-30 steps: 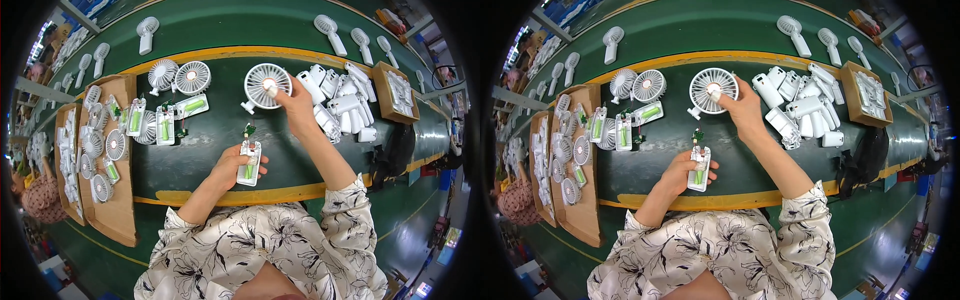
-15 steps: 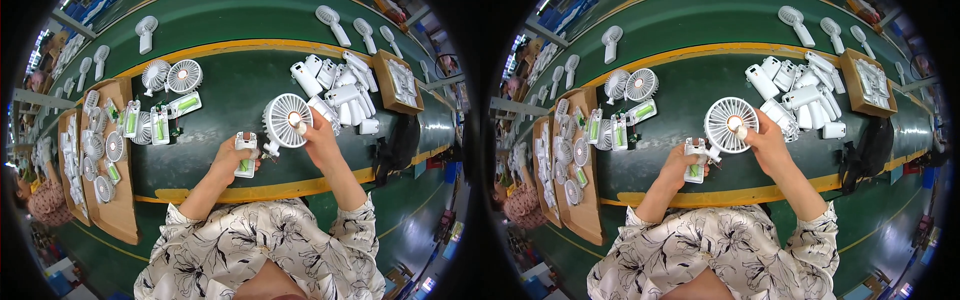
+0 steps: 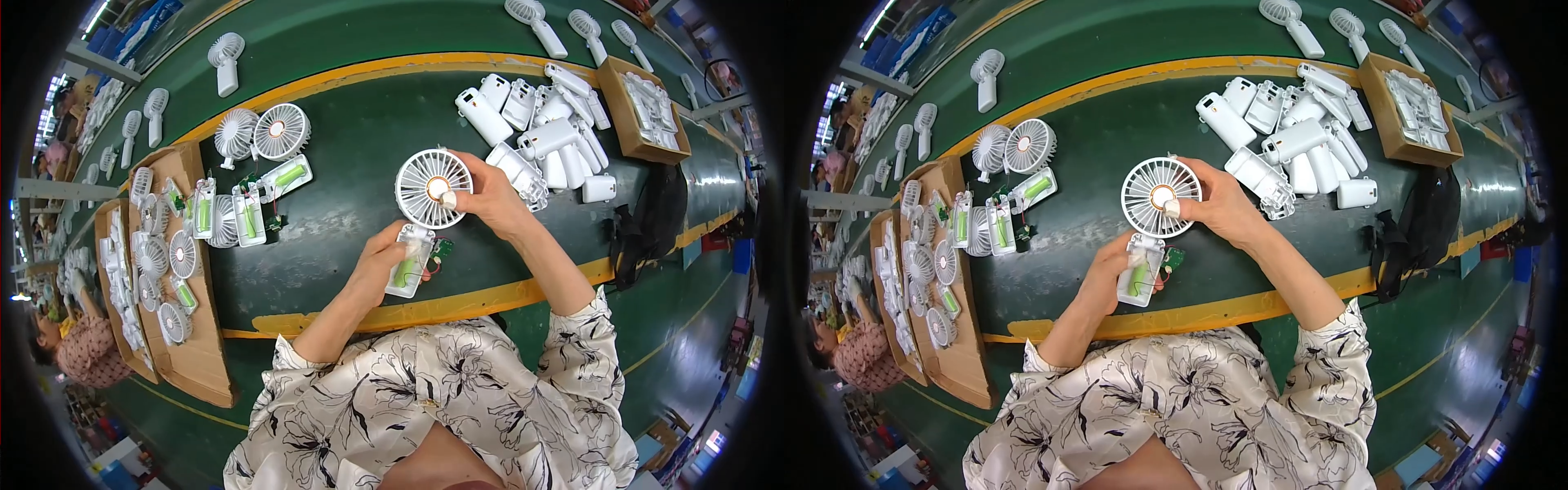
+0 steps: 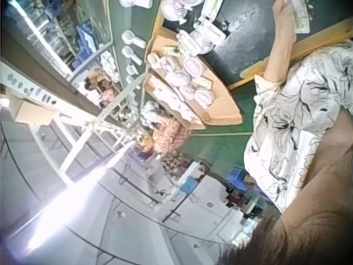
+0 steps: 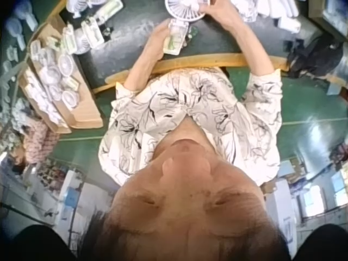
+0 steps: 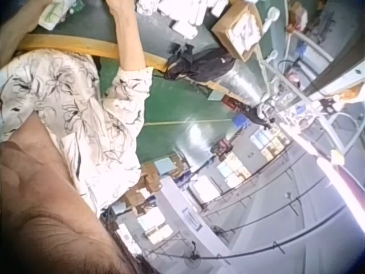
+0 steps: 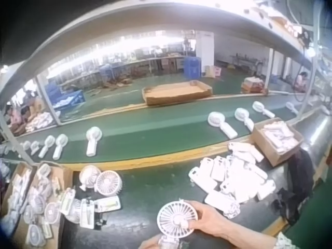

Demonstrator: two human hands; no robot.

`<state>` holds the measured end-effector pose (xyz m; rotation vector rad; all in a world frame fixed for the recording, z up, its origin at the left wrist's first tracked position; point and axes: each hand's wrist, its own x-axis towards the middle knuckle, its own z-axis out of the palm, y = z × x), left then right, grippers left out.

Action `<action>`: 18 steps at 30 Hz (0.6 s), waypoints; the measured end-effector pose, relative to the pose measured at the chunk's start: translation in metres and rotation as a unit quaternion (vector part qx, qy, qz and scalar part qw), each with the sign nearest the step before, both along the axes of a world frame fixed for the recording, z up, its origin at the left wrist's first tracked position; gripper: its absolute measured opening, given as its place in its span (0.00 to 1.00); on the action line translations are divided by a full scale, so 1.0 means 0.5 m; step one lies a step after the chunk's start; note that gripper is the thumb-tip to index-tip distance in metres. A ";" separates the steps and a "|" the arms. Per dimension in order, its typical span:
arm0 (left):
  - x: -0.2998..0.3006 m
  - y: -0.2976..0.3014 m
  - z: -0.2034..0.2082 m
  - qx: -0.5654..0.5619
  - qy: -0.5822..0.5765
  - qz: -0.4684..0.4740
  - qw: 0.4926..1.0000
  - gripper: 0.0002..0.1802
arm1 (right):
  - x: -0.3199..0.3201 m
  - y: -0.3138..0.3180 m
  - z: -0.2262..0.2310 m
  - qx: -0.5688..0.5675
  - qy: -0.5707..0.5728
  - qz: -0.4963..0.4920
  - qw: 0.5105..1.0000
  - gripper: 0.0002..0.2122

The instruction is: The person assembles portable fans by fitting circuit boards and fan heads into battery handles, snapping plastic casings onto the handles, and placing completed fans onto a conveyor belt.

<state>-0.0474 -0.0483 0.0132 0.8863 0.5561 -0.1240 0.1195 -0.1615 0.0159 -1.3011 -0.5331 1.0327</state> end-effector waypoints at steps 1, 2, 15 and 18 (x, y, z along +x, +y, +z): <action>0.000 -0.001 -0.004 0.053 0.002 -0.003 0.999 0.21 | -0.001 0.002 -0.001 0.002 0.008 0.000 1.000 0.30; 0.001 -0.003 -0.021 0.105 -0.021 -0.013 0.994 0.18 | -0.002 0.005 -0.001 0.009 -0.011 -0.001 1.000 0.29; 0.008 0.034 -0.005 0.029 -0.038 0.106 0.993 0.09 | -0.023 -0.020 -0.033 0.045 -0.541 -0.126 0.830 0.18; 0.009 0.041 -0.008 -0.015 -0.030 0.117 0.993 0.09 | -0.069 -0.022 -0.041 0.089 -0.653 -0.102 0.745 0.14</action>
